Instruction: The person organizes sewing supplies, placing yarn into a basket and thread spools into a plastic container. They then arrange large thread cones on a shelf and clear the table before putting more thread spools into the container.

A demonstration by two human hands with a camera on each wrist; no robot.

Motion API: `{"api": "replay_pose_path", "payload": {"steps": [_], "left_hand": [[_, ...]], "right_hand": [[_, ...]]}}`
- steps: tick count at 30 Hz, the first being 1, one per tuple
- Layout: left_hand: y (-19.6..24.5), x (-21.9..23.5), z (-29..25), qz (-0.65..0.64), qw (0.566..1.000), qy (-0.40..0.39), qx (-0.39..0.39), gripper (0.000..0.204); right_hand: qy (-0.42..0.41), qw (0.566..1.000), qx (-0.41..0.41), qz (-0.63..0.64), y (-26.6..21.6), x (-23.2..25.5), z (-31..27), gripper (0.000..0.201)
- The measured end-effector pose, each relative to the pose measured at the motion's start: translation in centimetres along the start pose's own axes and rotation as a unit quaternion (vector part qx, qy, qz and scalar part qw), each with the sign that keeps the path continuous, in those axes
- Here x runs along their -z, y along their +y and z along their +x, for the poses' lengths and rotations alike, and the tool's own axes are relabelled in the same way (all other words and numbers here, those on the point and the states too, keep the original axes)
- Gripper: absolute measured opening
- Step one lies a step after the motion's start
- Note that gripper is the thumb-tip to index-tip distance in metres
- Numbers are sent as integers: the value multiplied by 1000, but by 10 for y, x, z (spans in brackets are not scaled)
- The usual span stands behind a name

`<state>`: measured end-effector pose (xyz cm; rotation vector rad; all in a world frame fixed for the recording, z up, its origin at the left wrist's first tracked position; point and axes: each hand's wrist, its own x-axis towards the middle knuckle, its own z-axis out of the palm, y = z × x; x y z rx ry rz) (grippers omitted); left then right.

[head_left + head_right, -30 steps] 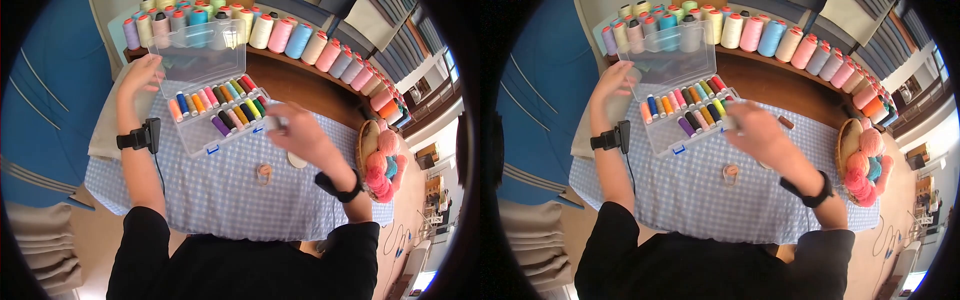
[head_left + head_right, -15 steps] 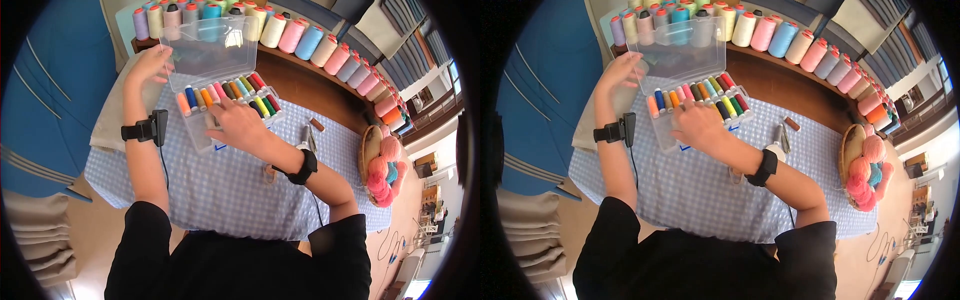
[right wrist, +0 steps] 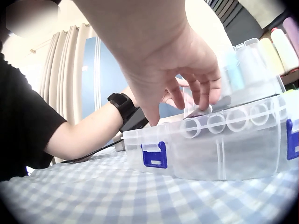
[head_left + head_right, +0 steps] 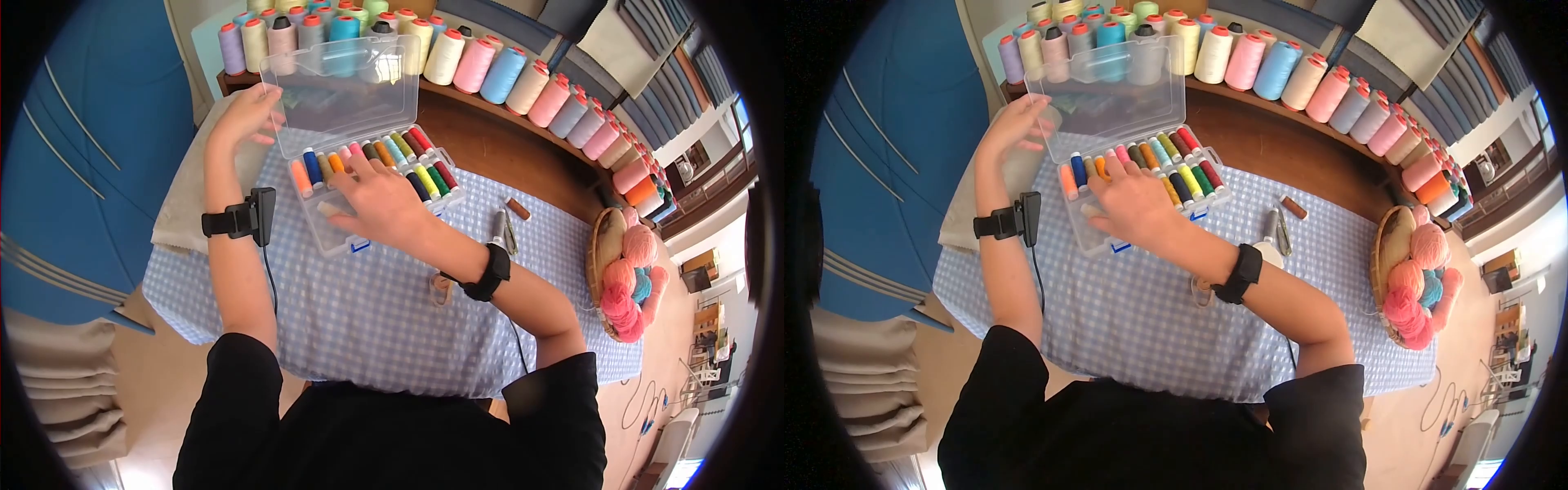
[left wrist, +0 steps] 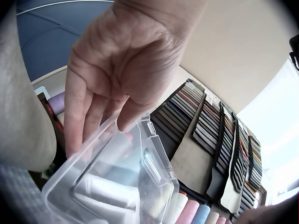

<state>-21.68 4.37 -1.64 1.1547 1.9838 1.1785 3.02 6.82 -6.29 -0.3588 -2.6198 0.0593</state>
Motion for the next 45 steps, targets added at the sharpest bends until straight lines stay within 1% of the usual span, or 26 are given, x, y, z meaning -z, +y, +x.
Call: {"api": "replay_pose_path", "payload": {"steps": [1, 3, 7, 9, 13, 15, 16, 18, 20, 22, 23, 25, 26, 27, 29, 30, 31, 32, 33, 35, 36, 37, 38, 40, 42, 45], "left_hand": [[0, 0, 0, -1, 1000, -2, 4, 43], [2, 1, -1, -1, 1000, -3, 8, 42], [0, 3, 0, 2, 1000, -14, 11, 46], [-1, 2, 1, 9, 1000, -14, 5, 46], [0, 1, 0, 3, 1000, -8, 8, 44], [-1, 1, 0, -6, 1000, -6, 6, 43], [-2, 2, 0, 1, 1000, -10, 4, 44], [-5, 4, 2, 4, 1000, -21, 1, 45], [-7, 3, 5, -15, 1000, -16, 1, 44], [-7, 3, 7, -11, 1000, -20, 1, 44], [-8, 3, 8, -3, 1000, -13, 8, 44], [-9, 4, 10, -2, 1000, -13, 15, 43], [-9, 4, 11, 4, 1000, -14, 18, 44], [-10, 5, 11, 12, 1000, -15, 21, 45], [-11, 5, 11, 14, 1000, -16, 23, 46], [-9, 4, 11, 13, 999, -16, 24, 46], [-9, 3, 11, 17, 999, -17, 23, 46], [-8, 3, 9, 12, 1000, -15, 23, 46], [-7, 4, 8, 5, 1000, -11, 22, 46], [-6, 4, 6, 3, 1000, -9, 20, 46], [-6, 3, 4, -1, 1000, -11, 20, 46], [-6, 2, 2, -1, 1000, -7, 26, 46], [-5, 1, 2, -4, 1000, -6, 11, 45], [-3, 1, -1, -9, 1000, -3, -6, 44], [-4, 2, 0, -7, 1000, 0, -1, 45], [-4, 1, -1, -12, 1000, 0, -2, 45]], "right_hand": [[1, 1000, 0, -1, 0, -1, 0, 43], [-80, 996, -33, 0, -1, 1, 3, 41], [-76, 996, -30, 30, -3, 1, -1, 42], [-55, 998, 4, -2, -1, 2, -3, 42], [-24, 999, -2, -28, 2, 5, -7, 38], [-31, 996, -37, 70, 8, 23, -10, 34], [-33, 996, -42, 69, 15, 34, -13, 34], [-73, 981, -173, 46, 42, 59, -23, 30], [-119, 967, -225, -30, 97, 75, -56, 29], [-159, 950, -243, -115, 141, 88, -104, 28], [-159, 948, -248, -119, 148, 95, -118, 28], [-241, 918, -297, -101, 155, 100, -139, 28], [-190, 933, -296, -79, 155, 97, -147, 28], [-191, 932, -297, -77, 158, 93, -151, 28], [-101, 942, -314, -54, 162, 87, -156, 27], [-99, 942, -317, -51, 166, 85, -157, 27], [-105, 949, -293, -52, 172, 83, -157, 31], [-112, 955, -269, -54, 171, 84, -155, 34], [-109, 955, -269, -53, 168, 85, -154, 34], [-98, 946, -298, -84, 158, 92, -147, 29], [-101, 947, -293, -82, 148, 96, -141, 29], [-145, 931, -332, -46, 136, 99, -137, 27], [-188, 910, -368, -10, 128, 97, -134, 26], [-181, 916, -359, -7, 119, 87, -137, 26], [-164, 916, -367, 13, 119, 79, -137, 28], [-167, 916, -365, 31, 123, 76, -136, 29]]}}
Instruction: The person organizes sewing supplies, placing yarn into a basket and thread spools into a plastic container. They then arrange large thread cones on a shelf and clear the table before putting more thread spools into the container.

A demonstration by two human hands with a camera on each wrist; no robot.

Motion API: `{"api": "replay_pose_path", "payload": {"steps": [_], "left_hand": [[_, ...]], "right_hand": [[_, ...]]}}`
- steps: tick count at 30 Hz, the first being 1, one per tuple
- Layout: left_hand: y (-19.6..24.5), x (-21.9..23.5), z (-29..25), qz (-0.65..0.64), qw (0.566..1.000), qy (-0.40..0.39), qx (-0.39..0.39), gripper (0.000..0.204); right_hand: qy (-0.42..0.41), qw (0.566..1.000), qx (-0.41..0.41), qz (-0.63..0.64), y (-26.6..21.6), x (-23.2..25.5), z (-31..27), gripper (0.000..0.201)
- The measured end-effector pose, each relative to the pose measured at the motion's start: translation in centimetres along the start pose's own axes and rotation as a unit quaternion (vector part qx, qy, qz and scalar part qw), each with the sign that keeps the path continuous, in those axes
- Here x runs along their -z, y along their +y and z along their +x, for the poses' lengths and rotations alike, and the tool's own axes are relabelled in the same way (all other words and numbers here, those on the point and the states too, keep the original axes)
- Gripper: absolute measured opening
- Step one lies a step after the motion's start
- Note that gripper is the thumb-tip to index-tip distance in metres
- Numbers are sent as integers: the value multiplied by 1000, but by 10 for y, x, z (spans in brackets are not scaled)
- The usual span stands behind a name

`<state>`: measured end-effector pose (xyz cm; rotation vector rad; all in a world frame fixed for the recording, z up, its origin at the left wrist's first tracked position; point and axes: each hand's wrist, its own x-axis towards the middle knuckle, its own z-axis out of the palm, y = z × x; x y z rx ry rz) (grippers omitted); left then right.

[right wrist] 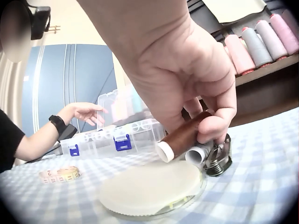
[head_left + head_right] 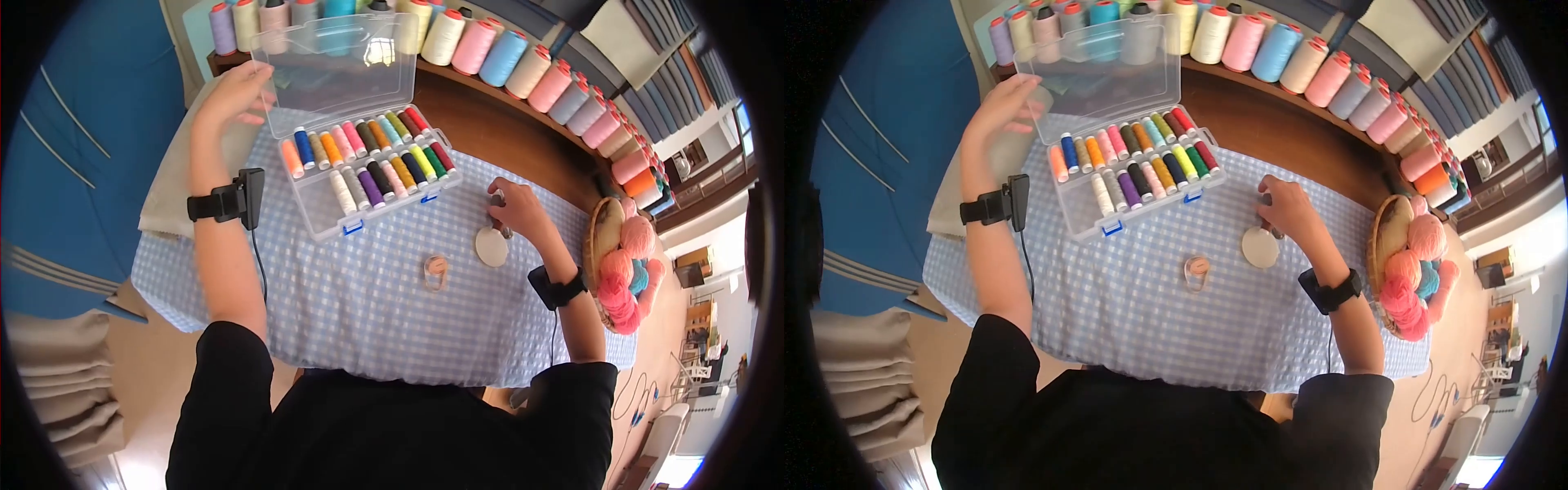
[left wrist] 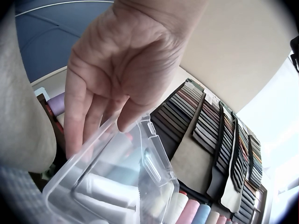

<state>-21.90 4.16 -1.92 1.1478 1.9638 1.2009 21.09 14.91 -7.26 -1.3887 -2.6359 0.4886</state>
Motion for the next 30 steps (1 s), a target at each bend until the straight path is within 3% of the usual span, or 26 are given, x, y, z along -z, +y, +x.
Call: {"api": "replay_pose_path", "payload": {"steps": [4, 8, 12, 14, 16, 20, 24, 27, 29, 30], "left_hand": [[3, -1, -1, 6, 1000, 2, -2, 44], [-1, 2, 4, 21, 1000, -13, 6, 44], [0, 0, 3, 23, 1000, -2, 8, 43], [1, 2, 3, 22, 1000, -20, 9, 43], [0, 3, 3, 19, 1000, -21, 8, 43], [4, 3, -1, 12, 1000, -19, 5, 44], [0, 1, 2, 17, 1000, -18, 2, 44], [2, 0, 2, 5, 1000, -6, -11, 41], [4, 0, -2, 2, 1000, -4, -6, 41], [5, 0, -4, 2, 1000, -1, -5, 41]], "right_hand": [[3, 998, 46, -35, -12, 7, 1, 30], [-31, 967, 156, 199, -105, 37, -14, 24], [-125, 922, 231, 284, -176, 14, 8, 23], [-73, 932, 267, 233, -196, -10, 31, 31], [-75, 937, 282, 192, -200, -35, 46, 32], [-76, 960, 262, 68, -209, -37, 47, 32], [-67, 958, 270, 69, -226, -29, 40, 29], [12, 952, 304, 48, -239, -41, 38, 26], [114, 934, 339, 7, -237, -52, 42, 23], [113, 933, 341, 7, -234, -54, 41, 23]]}}
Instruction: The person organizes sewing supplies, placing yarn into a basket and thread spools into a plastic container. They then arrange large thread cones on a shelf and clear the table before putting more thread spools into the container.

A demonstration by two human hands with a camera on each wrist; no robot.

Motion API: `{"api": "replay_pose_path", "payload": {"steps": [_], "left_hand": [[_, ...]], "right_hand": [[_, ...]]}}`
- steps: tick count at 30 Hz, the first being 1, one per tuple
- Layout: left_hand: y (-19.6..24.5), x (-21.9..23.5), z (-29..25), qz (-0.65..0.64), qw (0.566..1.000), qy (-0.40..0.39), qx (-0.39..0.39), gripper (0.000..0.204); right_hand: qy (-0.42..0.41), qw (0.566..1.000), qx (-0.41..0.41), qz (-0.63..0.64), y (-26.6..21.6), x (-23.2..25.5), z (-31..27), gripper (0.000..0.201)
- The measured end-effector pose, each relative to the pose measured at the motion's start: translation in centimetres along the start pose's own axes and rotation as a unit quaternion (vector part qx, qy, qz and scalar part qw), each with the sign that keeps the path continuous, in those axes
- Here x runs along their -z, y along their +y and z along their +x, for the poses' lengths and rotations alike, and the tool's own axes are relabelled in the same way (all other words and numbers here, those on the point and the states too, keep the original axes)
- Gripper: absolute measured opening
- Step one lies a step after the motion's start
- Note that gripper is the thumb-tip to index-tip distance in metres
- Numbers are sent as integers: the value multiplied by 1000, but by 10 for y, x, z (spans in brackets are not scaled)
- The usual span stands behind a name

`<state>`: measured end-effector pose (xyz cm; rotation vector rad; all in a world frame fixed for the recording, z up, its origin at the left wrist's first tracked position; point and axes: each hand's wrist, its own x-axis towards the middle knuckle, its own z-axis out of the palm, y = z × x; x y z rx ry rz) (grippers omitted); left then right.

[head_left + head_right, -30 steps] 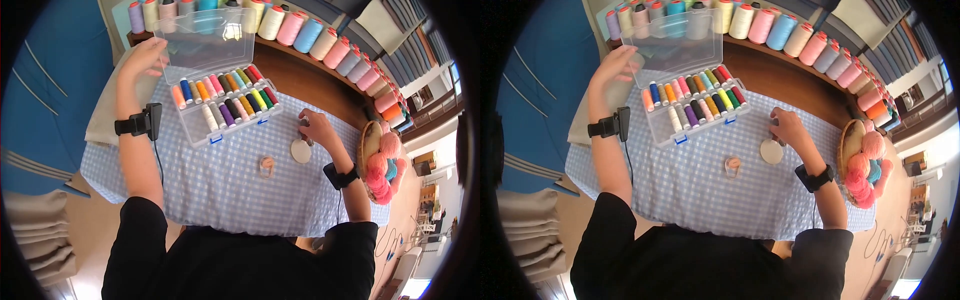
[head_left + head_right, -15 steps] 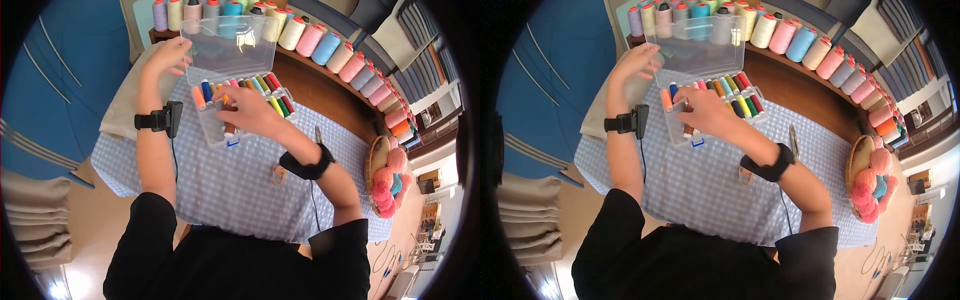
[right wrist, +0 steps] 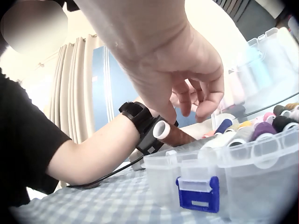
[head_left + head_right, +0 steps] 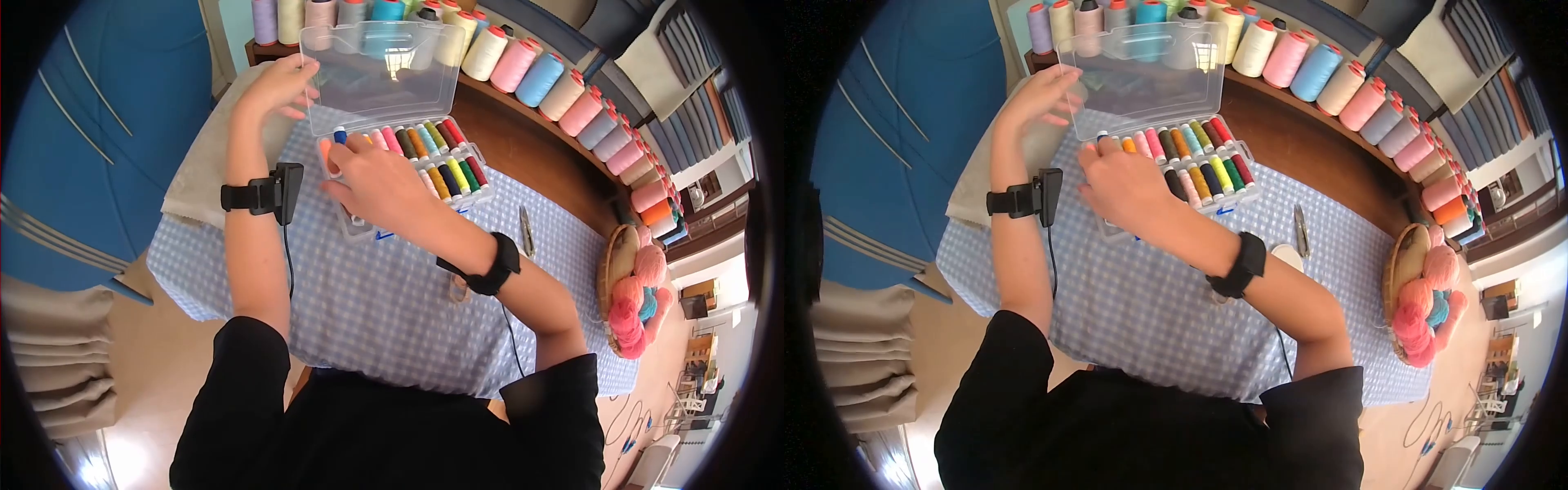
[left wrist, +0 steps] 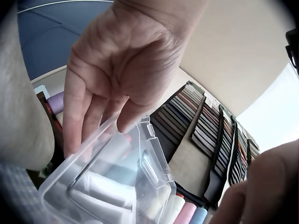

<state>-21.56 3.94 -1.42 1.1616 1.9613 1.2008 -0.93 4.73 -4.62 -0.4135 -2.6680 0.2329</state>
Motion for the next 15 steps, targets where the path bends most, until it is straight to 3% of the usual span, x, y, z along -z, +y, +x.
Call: {"api": "replay_pose_path", "payload": {"steps": [5, 10, 12, 15], "left_hand": [[-4, 0, 4, 11, 1000, -6, -13, 40], [-9, 0, 7, 6, 1000, -26, -9, 42], [-7, 2, 6, 21, 1000, -9, -8, 46], [-4, 0, 4, 28, 1000, 6, -11, 49]], "right_hand": [[-80, 996, 11, 28, 9, 6, -23, 19], [-23, 998, 17, 52, 12, 33, -44, 17], [-131, 991, -13, -10, 22, 63, -65, 20], [-203, 979, -12, -10, 31, 86, -115, 26]]}}
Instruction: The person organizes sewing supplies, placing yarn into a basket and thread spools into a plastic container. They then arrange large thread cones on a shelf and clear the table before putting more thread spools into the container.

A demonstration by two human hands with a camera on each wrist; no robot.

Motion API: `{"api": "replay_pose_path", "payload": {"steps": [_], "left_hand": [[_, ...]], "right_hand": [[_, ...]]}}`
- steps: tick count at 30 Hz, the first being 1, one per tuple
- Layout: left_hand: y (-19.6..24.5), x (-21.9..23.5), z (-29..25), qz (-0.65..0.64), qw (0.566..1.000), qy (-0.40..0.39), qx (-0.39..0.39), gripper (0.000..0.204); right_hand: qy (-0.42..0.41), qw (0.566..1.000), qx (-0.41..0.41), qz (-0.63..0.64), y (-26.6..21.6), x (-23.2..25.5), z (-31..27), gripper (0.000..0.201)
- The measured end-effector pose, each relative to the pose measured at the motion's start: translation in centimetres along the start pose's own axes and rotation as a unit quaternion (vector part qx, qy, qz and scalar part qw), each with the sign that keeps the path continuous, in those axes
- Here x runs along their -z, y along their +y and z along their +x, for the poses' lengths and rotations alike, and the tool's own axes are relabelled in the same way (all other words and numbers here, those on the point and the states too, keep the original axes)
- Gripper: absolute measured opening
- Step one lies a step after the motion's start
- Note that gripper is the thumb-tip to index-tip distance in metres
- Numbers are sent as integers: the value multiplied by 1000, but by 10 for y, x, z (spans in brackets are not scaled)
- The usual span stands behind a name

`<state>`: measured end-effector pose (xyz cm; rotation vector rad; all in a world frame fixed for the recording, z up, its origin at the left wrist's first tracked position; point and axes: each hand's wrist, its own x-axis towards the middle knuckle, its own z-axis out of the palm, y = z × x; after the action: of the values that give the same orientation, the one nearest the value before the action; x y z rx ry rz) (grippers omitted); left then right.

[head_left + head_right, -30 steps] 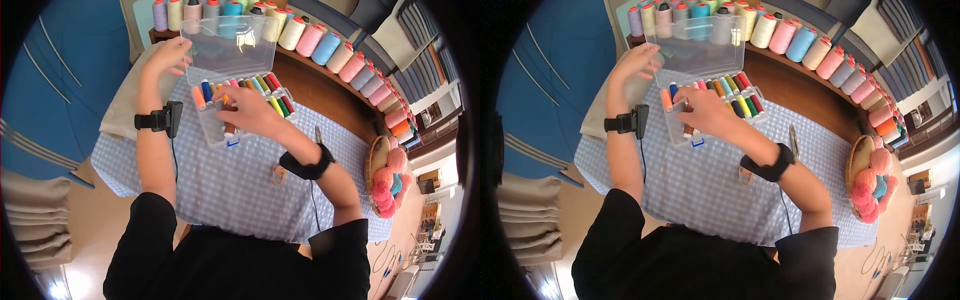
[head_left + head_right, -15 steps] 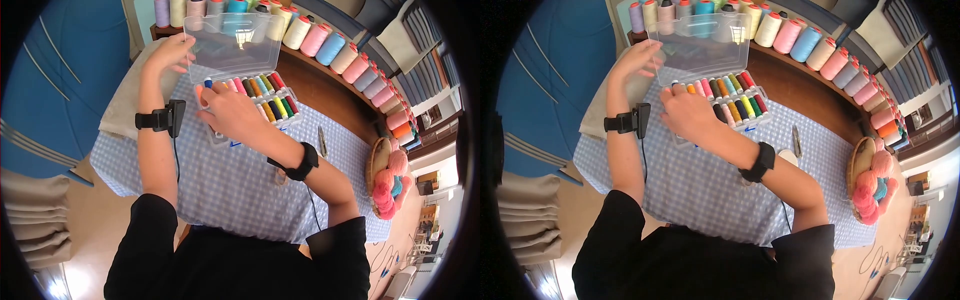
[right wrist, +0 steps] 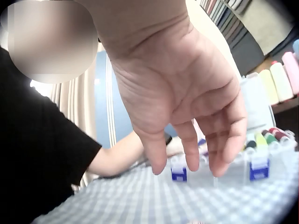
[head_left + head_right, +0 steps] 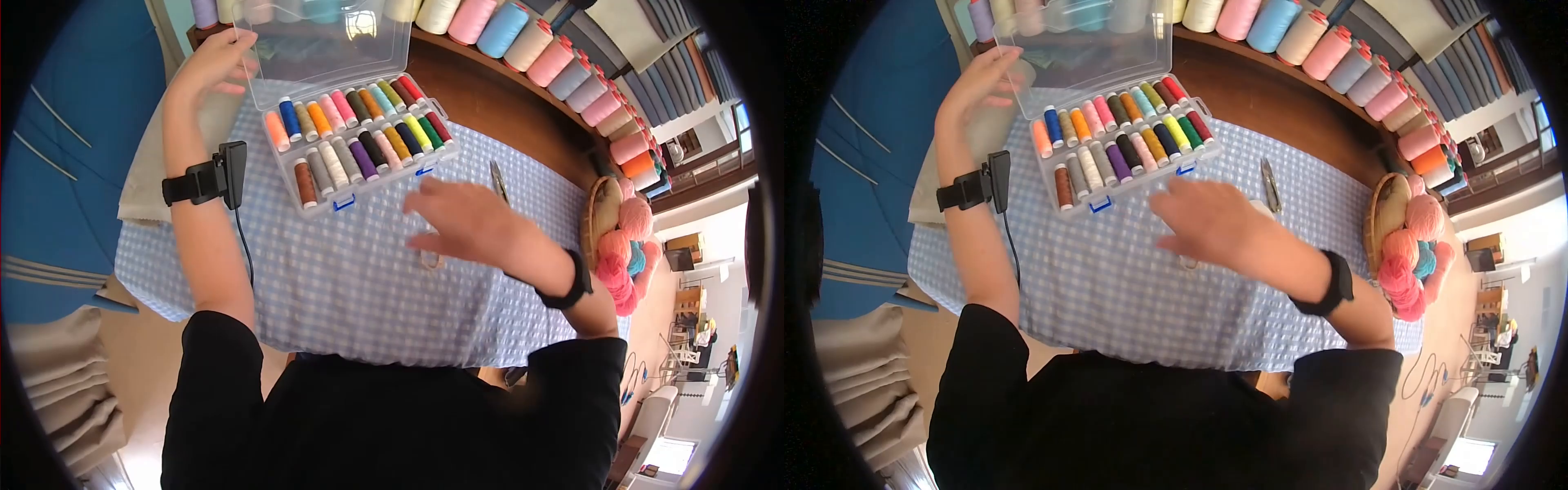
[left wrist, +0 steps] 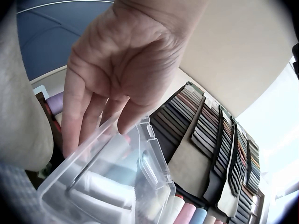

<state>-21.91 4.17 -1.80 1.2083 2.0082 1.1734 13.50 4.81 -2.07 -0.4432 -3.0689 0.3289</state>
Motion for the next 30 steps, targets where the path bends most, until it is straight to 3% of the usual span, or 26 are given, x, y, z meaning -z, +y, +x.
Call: {"api": "replay_pose_path", "payload": {"steps": [2, 5, 10, 12, 13, 15, 18, 20, 22, 23, 26, 27, 29, 30], "left_hand": [[1, 0, 1, 2, 1000, 24, -8, 49], [-5, 5, 8, 32, 999, 24, -24, 50], [-4, 5, 6, 39, 998, 25, -44, 51], [1, 6, 8, 31, 997, 33, -55, 52], [3, 6, 7, 21, 994, 76, -70, 55], [3, 9, 8, 14, 989, 120, -89, 58], [9, 9, 6, 106, 960, 202, -159, 63], [25, 4, -13, 175, 926, 263, -205, 54], [66, -11, -50, 49, 958, 164, -232, 43], [80, -25, -64, 14, 966, 74, -248, 39], [106, -76, -91, 5, 942, -162, -295, 29], [103, -97, -92, 1, 927, -189, -325, 26], [104, -100, -89, 138, 934, -167, -285, 23], [94, -97, -78, 174, 946, -101, -255, 22]], "right_hand": [[-98, 992, -70, -32, 5, -22, -21, 32], [-85, 994, -67, -3, 8, -36, -27, 33], [-65, 995, -49, 57, 21, -43, -22, 17], [-4, 994, 26, 106, 32, -33, -14, 10], [0, 994, 24, 103, 34, -24, -11, 10], [74, 982, -37, 171, 31, 3, -2, 8], [147, 949, -98, 260, 36, 17, 3, 12], [201, 916, -130, 322, 40, 16, 6, 17], [206, 913, -146, 320, 29, 17, 6, 18], [207, 909, -171, 318, 25, 17, 7, 19], [253, 900, -148, 321, 27, 13, 11, 21], [276, 897, -143, 313, 28, 14, 12, 22], [298, 891, -146, 309, 35, 16, 9, 21], [319, 884, -153, 307, 37, 16, 7, 21]]}}
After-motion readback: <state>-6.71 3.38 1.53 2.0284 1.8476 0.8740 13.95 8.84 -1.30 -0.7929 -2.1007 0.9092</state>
